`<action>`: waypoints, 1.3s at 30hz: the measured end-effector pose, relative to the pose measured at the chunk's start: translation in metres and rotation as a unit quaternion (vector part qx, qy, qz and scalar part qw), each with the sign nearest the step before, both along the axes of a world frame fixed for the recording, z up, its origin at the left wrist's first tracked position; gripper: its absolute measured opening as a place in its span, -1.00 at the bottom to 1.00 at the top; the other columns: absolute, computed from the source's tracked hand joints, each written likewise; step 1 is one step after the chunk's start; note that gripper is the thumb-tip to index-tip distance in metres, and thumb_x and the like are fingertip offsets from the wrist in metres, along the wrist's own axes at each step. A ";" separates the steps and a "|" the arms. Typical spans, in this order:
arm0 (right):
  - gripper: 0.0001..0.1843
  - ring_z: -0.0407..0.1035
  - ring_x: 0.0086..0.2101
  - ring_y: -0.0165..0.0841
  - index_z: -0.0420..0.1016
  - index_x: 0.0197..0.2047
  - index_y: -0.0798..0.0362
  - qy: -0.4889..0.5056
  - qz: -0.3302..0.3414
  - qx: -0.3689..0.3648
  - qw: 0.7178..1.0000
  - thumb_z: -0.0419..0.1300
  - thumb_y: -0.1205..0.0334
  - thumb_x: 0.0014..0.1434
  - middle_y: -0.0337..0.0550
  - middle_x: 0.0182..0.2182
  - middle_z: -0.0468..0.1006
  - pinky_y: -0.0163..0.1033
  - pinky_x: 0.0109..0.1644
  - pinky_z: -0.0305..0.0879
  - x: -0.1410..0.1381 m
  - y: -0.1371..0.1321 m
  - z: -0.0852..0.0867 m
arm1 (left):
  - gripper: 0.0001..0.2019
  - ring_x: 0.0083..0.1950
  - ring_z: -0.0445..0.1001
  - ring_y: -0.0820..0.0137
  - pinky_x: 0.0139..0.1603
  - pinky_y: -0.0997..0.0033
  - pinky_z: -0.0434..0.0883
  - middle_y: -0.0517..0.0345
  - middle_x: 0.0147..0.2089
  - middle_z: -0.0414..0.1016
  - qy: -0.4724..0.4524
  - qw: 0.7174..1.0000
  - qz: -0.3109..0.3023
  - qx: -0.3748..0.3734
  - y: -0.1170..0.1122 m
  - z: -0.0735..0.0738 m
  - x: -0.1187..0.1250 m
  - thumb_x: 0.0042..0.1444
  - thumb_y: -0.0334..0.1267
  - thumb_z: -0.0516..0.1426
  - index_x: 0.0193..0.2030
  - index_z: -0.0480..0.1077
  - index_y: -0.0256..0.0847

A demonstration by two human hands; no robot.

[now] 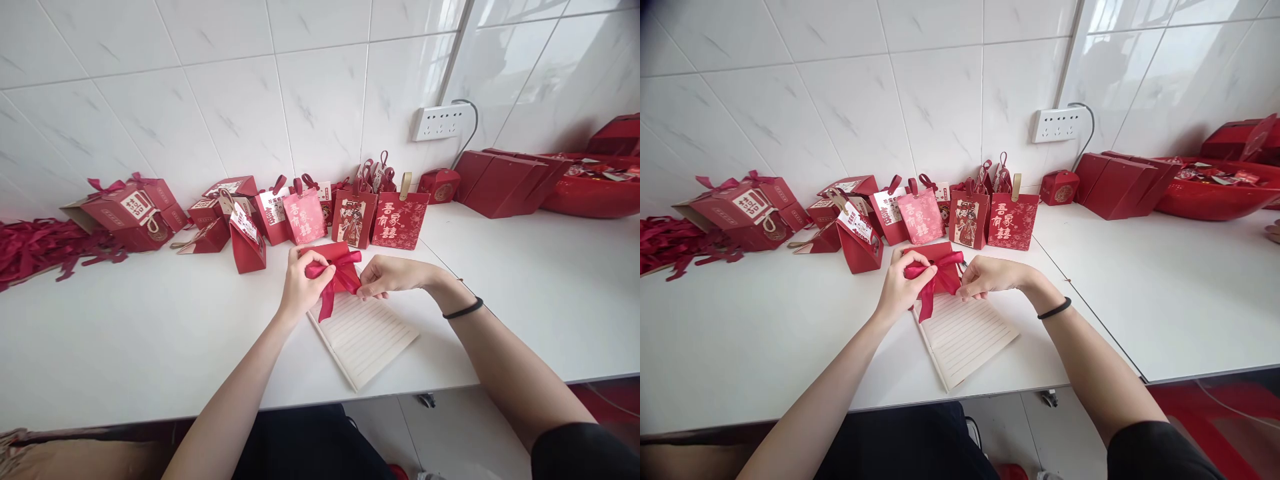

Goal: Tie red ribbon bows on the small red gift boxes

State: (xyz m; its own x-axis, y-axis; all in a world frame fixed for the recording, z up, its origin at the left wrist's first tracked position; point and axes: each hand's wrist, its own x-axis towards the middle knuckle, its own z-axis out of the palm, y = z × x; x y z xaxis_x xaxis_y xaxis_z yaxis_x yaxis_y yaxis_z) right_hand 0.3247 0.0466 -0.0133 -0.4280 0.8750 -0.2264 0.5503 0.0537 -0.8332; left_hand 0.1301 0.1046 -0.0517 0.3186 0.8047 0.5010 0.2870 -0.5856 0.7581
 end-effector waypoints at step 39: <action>-0.72 0.25 -0.77 -0.53 0.27 -0.42 0.11 0.120 -0.046 -0.092 0.987 -0.09 0.27 0.31 -0.37 -0.66 0.33 -0.48 -0.75 0.16 -0.085 -0.014 -0.046 | -0.98 -0.10 0.39 0.38 0.09 0.30 0.30 0.14 -0.17 0.27 -0.006 0.999 0.017 -0.033 0.000 0.001 0.000 0.01 -0.33 0.19 -0.40 0.43 -0.14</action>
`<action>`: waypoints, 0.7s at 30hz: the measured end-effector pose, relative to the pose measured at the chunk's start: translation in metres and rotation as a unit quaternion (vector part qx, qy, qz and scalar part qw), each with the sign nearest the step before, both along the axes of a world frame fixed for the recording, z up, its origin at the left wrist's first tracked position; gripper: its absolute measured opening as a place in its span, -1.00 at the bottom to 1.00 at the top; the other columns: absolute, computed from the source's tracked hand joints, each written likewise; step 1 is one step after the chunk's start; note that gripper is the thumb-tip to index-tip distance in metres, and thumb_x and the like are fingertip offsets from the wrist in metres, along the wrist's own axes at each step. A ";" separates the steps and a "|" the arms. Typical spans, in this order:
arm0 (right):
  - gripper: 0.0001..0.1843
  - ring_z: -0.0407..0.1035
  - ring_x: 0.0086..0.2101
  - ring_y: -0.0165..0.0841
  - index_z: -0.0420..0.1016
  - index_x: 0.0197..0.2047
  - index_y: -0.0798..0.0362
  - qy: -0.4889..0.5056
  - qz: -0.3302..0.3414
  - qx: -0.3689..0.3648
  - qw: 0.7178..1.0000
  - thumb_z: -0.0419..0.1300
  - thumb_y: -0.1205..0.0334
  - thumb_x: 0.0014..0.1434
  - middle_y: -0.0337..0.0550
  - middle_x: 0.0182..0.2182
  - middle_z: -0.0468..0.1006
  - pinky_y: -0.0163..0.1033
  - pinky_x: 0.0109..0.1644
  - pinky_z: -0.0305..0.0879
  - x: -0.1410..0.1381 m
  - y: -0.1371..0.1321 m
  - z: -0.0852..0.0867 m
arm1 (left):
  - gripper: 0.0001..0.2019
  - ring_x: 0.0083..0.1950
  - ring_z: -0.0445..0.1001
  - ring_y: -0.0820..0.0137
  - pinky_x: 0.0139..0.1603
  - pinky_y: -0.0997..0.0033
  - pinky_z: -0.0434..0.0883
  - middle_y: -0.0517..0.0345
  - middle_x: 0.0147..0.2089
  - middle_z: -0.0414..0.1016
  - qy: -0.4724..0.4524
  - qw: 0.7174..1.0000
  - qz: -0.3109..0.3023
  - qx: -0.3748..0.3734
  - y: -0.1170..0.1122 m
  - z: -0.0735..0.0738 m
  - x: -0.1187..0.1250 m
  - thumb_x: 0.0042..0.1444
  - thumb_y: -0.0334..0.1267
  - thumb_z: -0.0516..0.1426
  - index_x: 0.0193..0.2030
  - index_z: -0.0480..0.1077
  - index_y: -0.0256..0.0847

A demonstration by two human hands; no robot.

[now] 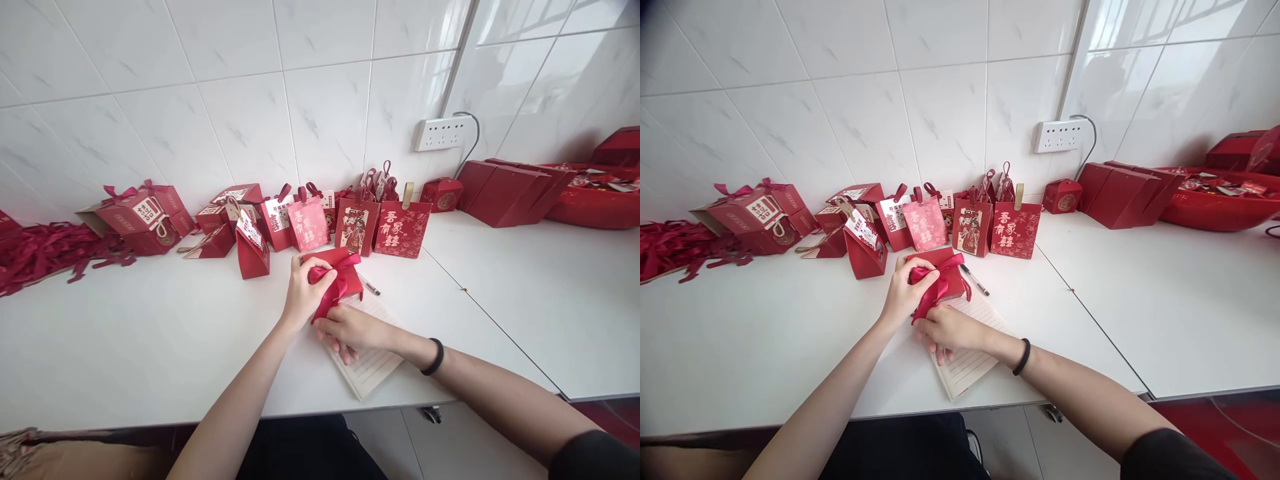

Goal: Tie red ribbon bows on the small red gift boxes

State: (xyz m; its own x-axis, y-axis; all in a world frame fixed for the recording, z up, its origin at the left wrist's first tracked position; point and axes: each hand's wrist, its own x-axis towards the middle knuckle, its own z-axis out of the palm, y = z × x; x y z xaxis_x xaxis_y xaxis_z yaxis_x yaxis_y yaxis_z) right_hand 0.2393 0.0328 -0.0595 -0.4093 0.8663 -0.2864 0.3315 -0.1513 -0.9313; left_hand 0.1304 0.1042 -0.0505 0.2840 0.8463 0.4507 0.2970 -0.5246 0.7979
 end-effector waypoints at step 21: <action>-0.56 0.11 -0.79 -0.59 0.48 -0.37 0.17 0.000 0.264 -0.071 0.962 0.23 -0.12 0.08 -0.39 -0.70 0.33 -0.48 -0.75 0.02 0.038 0.008 0.027 | -0.97 -0.15 0.40 0.38 0.04 0.31 0.33 0.16 -0.23 0.30 0.002 1.000 -0.004 -0.016 0.001 0.002 -0.001 0.01 -0.29 0.18 -0.42 0.43 -0.15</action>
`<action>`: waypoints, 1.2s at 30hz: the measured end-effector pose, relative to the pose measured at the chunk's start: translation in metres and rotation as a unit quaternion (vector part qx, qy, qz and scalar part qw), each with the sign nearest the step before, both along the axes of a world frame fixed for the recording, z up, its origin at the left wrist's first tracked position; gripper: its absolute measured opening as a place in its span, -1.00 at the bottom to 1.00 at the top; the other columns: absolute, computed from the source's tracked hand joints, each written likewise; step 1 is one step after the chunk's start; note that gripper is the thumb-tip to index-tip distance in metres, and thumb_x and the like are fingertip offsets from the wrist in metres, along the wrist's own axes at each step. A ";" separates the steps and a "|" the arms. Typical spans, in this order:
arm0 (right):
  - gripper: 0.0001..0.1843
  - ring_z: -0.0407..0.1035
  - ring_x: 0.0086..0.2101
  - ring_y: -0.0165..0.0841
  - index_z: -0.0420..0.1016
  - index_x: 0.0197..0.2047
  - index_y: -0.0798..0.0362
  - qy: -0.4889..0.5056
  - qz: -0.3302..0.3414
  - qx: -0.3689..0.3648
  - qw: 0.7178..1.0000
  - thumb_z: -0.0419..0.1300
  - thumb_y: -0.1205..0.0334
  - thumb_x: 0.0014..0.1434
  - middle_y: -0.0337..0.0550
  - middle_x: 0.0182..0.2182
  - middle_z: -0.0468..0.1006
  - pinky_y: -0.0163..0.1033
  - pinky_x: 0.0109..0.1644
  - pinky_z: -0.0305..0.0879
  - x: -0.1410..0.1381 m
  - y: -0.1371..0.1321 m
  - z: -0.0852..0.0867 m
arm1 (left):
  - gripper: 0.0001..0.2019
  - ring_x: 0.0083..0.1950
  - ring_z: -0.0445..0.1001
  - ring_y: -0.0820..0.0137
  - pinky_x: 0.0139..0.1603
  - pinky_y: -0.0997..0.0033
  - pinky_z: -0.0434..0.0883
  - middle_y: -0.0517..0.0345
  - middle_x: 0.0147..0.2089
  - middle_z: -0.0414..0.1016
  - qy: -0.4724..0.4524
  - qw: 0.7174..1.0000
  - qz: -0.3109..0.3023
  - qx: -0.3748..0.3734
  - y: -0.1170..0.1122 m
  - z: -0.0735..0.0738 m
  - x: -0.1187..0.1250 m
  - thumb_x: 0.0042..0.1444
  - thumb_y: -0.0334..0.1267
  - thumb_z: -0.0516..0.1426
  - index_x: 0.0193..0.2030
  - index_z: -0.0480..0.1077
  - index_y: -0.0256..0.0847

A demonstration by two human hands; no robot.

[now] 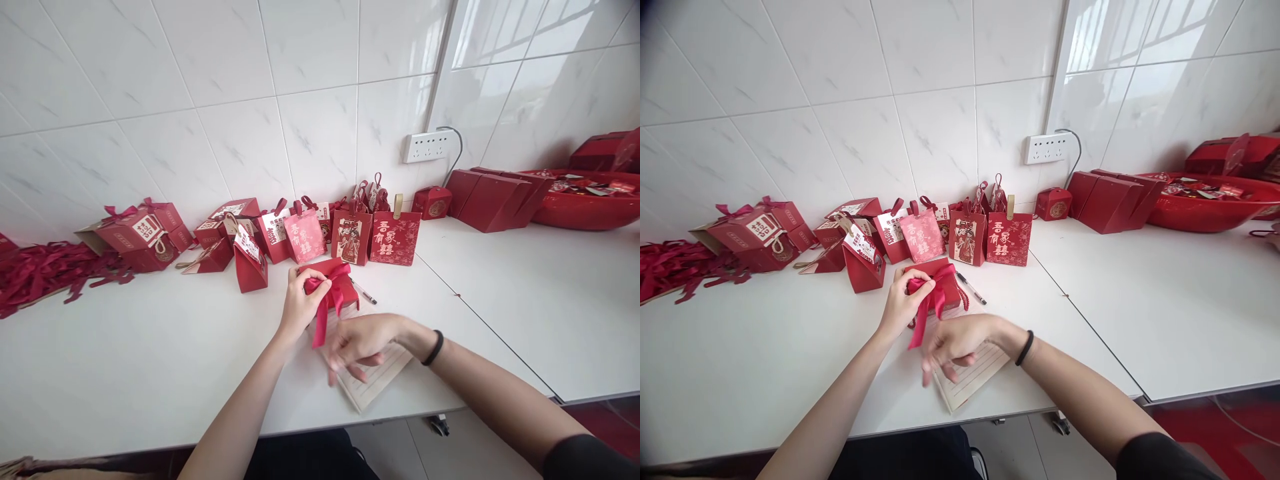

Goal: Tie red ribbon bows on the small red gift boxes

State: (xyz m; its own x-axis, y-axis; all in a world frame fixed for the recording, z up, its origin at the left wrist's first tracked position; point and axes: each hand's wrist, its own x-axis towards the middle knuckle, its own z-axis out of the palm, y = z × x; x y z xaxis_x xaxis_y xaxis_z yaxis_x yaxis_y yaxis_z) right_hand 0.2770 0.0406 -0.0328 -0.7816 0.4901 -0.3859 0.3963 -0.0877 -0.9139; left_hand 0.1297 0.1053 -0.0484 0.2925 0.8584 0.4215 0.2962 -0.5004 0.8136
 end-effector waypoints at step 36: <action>-0.40 0.00 -0.72 -0.60 0.13 -0.54 0.05 0.225 -0.485 0.139 0.833 0.27 -0.30 -0.15 -0.41 -0.68 0.17 -0.44 -0.72 -0.13 0.016 0.028 -0.019 | -0.80 -0.22 0.26 0.39 -0.11 0.33 0.31 0.15 -0.28 0.15 -0.094 0.986 0.137 0.018 -0.003 -0.019 0.009 0.24 -0.28 -0.03 -0.44 0.11 -0.14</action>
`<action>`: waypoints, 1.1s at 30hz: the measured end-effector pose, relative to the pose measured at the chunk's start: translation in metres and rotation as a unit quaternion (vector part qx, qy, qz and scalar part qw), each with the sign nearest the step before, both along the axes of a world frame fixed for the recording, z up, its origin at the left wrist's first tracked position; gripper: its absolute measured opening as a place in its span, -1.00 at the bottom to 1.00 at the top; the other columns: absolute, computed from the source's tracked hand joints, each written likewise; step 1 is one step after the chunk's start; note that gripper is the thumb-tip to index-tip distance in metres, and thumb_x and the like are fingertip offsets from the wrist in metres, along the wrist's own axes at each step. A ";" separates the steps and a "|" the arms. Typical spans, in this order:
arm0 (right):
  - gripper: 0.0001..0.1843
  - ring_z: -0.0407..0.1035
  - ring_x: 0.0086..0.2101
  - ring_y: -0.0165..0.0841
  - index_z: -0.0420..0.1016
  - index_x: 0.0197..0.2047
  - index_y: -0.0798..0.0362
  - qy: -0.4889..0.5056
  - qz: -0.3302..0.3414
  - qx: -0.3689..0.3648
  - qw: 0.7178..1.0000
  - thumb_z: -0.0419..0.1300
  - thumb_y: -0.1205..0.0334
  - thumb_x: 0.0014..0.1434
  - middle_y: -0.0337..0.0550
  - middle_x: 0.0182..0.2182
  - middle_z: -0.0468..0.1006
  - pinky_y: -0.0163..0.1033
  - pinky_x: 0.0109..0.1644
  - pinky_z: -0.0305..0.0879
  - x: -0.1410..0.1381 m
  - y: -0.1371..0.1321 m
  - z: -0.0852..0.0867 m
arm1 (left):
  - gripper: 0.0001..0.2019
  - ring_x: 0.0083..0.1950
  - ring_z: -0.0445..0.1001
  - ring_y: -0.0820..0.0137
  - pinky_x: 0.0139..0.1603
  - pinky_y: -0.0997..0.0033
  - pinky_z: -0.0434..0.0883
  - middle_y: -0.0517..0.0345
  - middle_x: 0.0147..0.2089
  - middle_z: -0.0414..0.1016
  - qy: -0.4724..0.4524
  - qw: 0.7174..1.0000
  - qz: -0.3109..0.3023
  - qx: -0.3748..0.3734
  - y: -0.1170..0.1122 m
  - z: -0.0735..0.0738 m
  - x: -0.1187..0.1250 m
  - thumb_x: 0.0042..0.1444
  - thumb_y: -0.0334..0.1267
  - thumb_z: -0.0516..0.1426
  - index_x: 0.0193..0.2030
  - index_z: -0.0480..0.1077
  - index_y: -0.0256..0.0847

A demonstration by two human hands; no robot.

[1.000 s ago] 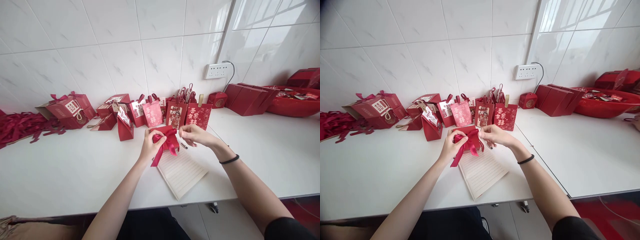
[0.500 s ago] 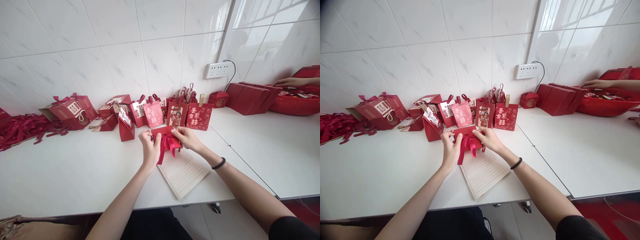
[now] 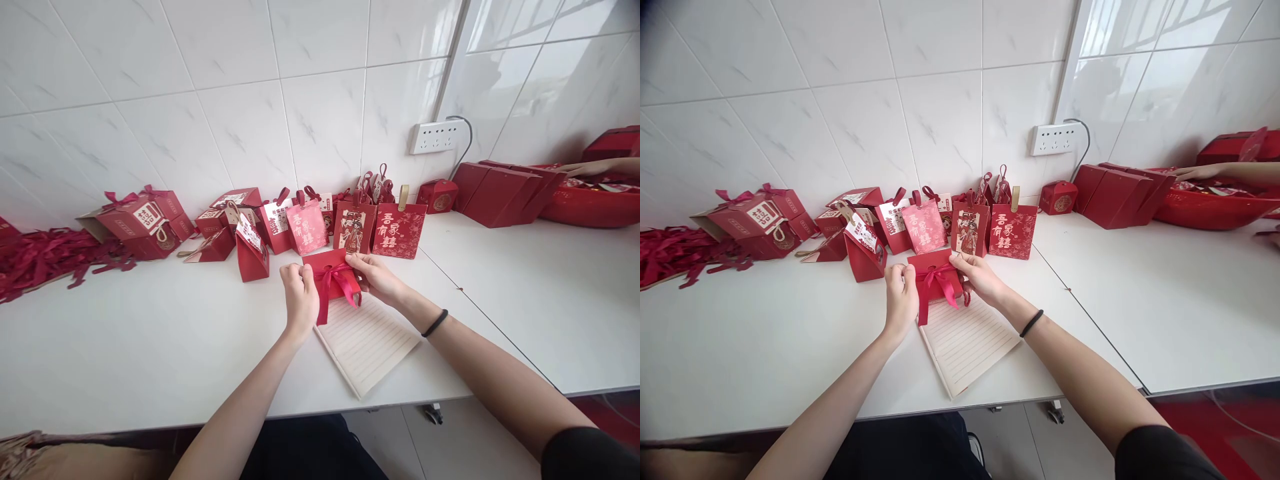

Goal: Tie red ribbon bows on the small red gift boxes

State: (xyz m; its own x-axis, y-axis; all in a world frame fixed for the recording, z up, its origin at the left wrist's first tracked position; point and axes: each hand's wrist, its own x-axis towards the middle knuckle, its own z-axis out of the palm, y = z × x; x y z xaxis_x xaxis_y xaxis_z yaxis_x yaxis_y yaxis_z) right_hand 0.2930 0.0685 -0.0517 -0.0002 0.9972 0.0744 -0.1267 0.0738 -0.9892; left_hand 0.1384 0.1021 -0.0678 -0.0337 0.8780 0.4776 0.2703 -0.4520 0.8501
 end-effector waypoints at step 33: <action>-0.44 0.40 -0.36 -0.38 0.15 0.02 0.07 -0.189 0.246 0.018 0.951 0.31 0.18 0.02 -0.21 -0.30 0.40 -0.23 -0.28 0.40 0.032 -0.007 0.008 | -0.57 0.11 0.29 0.27 0.12 0.24 0.26 0.00 0.02 0.26 -0.062 0.981 -0.166 -0.079 0.008 -0.004 -0.010 0.07 0.04 0.11 -0.06 0.11 -0.17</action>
